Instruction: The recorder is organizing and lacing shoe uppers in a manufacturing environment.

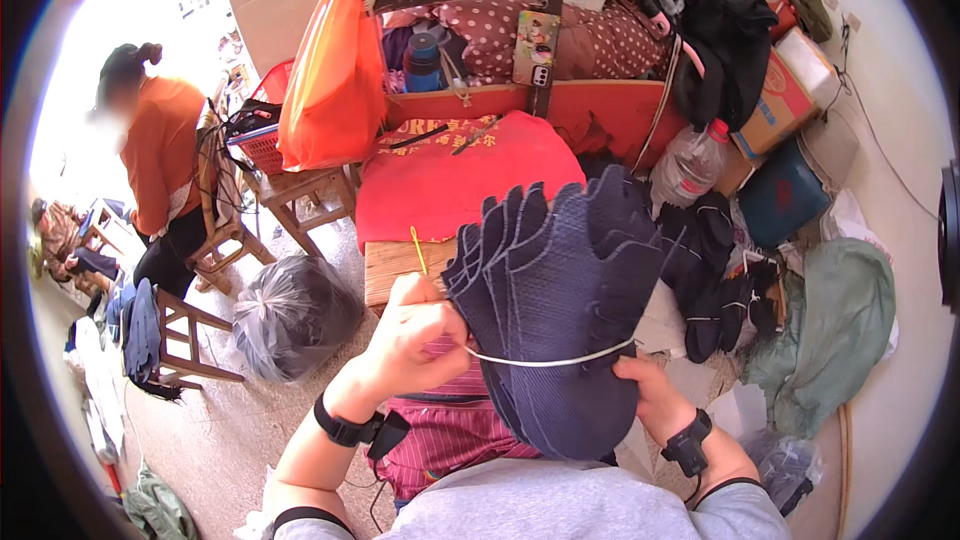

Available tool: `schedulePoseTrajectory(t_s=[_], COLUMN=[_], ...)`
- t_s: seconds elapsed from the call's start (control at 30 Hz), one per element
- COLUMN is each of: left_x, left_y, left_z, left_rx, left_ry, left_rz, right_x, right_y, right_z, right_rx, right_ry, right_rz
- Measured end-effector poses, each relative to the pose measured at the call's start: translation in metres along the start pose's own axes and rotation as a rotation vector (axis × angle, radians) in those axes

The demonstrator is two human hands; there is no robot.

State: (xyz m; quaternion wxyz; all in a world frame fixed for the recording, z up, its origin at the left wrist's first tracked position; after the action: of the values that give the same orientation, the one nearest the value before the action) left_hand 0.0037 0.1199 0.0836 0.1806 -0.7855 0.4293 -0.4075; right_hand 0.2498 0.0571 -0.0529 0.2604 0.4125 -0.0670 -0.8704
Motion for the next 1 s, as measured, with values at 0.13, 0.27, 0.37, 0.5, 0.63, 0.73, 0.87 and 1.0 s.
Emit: schedulePoseTrajectory(t_s=[0.13, 0.27, 0.37, 0.5, 0.63, 0.73, 0.87, 1.0], left_x=[-0.014, -0.019, -0.028, -0.070, -0.029, 0.008, 0.027, 0.008], left_y=[0.018, 0.031, 0.030, 0.048, 0.044, 0.037, 0.013, -0.002], left_z=[0.000, 0.006, 0.012, 0.030, 0.019, 0.014, 0.024, 0.027], left_rx=[0.199, 0.367, 0.323, 0.342, 0.287, 0.343, 0.016, -0.193], left_ry=[0.402, 0.646, 0.642, 0.603, -0.212, -0.381, -0.334, -0.196], left_rz=[-0.301, -0.483, -0.539, -0.745, -0.338, -0.058, 0.111, 0.075], right_x=[0.003, -0.001, -0.008, -0.009, -0.009, -0.008, -0.006, -0.007], right_y=[-0.008, -0.009, -0.012, -0.015, -0.013, -0.014, -0.018, -0.022], right_z=[0.003, 0.016, 0.029, 0.035, 0.031, 0.030, 0.028, 0.021], right_rx=[-0.053, -0.043, -0.070, -0.044, 0.012, 0.028, 0.014, 0.016], right_ry=[-0.044, -0.012, 0.000, 0.041, 0.083, 0.075, 0.100, 0.067], right_rz=[0.092, 0.092, 0.101, 0.057, 0.058, 0.061, 0.086, 0.102])
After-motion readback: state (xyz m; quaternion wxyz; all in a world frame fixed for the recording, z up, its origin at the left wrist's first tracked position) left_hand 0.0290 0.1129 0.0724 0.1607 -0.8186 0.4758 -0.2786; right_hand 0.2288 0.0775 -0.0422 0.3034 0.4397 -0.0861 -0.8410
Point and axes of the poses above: each hand's wrist, its own y-axis away from the middle knuckle, its own z-axis out of the palm, x = y × z, the point moved 9 cm from there along -y, towards the middle knuckle, and after that the axes turned 1 degree about -x, right-handed, at the moved point
